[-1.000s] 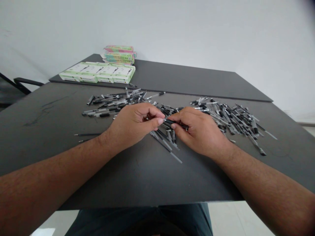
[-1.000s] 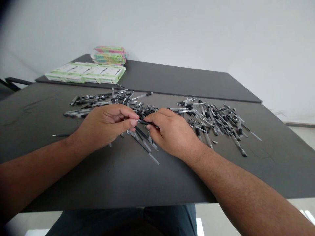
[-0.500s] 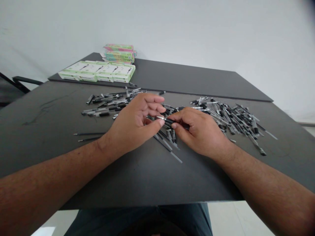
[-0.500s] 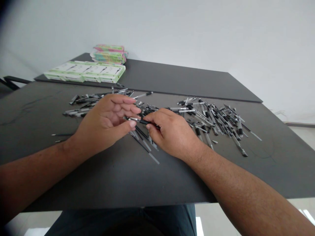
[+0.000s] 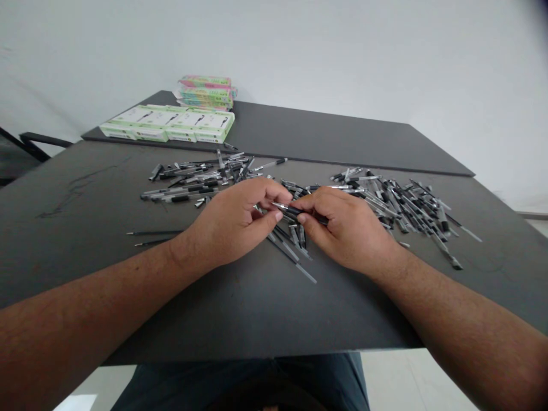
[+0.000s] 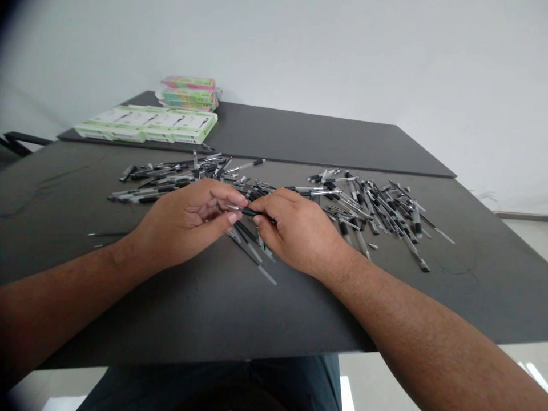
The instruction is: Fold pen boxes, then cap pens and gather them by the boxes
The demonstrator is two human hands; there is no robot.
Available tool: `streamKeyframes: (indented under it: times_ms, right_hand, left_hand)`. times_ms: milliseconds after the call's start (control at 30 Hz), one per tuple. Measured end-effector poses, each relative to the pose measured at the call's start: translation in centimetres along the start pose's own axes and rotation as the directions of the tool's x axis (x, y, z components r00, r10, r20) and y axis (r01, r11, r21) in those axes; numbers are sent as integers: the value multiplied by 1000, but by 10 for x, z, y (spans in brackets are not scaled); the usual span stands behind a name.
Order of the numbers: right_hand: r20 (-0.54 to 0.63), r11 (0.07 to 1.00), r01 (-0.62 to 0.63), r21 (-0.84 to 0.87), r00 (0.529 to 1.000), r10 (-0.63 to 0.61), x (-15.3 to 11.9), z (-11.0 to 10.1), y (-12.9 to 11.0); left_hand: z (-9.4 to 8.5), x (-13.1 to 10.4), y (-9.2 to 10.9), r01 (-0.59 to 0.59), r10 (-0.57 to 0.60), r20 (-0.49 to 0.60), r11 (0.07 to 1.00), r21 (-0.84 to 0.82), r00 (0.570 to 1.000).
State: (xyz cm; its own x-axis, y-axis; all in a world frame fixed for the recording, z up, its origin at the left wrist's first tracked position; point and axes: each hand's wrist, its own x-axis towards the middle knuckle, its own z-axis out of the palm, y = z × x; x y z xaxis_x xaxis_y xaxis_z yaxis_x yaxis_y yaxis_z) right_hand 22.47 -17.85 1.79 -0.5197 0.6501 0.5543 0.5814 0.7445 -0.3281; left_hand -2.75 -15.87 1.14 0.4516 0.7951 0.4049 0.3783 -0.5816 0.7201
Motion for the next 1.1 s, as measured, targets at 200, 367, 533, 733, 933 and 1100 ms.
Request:
streamKeyframes:
  times_ms: [200,367,533,733,933,1100]
  right_hand:
    - [7,1000,-13,-12,1000,13,0,-1,-1]
    - [19,1000,-23,-9,1000,23,0,-1,-1]
    - [24,1000,-17,19,1000,16,-1,-1,-2]
    - [28,999,-38,19,999,38,0,-1,-1]
    - [53,998,-59,8,997,59,1,-3,-3]
    - [47,999,-52,5,998,52,0,-3,-3]
  left_hand:
    - [-3,1,-4,59,-59,21,998,-7,998]
    - [-8,5,3,43,-51,54,989,140,997]
    - [-1,2,-6,17,-18,18,999,47,1000]
    - [0,0,-9,44,-44,9,999,7,999]
    - [-9,6,6,69,-80,65,986,155,995]
    - [-8,5,5,15,-25,56,983,184,998]
